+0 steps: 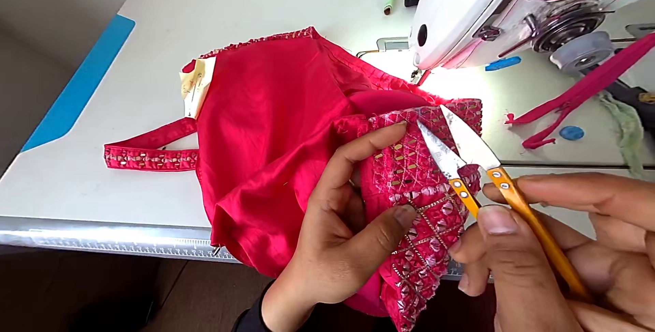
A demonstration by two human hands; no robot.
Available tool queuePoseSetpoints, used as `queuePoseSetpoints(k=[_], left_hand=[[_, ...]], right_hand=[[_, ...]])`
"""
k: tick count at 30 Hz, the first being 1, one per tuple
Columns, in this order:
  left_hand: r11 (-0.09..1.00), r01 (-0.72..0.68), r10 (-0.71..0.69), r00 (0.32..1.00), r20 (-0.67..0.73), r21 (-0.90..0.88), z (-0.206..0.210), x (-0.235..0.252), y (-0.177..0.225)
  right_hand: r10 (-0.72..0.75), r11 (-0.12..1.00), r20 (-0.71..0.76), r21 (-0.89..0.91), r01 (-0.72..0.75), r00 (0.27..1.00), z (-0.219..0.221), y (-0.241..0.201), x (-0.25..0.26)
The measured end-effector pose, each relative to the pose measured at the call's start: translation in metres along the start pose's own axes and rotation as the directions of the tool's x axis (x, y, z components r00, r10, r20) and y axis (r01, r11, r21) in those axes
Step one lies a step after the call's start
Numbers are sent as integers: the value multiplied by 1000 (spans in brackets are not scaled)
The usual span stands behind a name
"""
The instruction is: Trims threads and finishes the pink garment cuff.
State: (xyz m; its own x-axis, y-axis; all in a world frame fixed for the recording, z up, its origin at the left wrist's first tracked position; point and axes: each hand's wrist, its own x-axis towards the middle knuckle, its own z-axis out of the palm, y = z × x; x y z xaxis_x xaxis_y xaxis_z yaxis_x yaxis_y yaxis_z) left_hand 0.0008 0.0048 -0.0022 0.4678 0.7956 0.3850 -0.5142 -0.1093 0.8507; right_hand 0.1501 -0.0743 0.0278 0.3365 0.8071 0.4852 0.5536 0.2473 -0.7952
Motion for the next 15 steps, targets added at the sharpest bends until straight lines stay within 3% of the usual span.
queuePoseSetpoints(k=[15], left_hand=[[1000, -11, 11, 1000, 9, 24, -2, 0, 0]], right_hand=[[-1, 1000, 17, 9, 1, 1000, 0, 0, -5]])
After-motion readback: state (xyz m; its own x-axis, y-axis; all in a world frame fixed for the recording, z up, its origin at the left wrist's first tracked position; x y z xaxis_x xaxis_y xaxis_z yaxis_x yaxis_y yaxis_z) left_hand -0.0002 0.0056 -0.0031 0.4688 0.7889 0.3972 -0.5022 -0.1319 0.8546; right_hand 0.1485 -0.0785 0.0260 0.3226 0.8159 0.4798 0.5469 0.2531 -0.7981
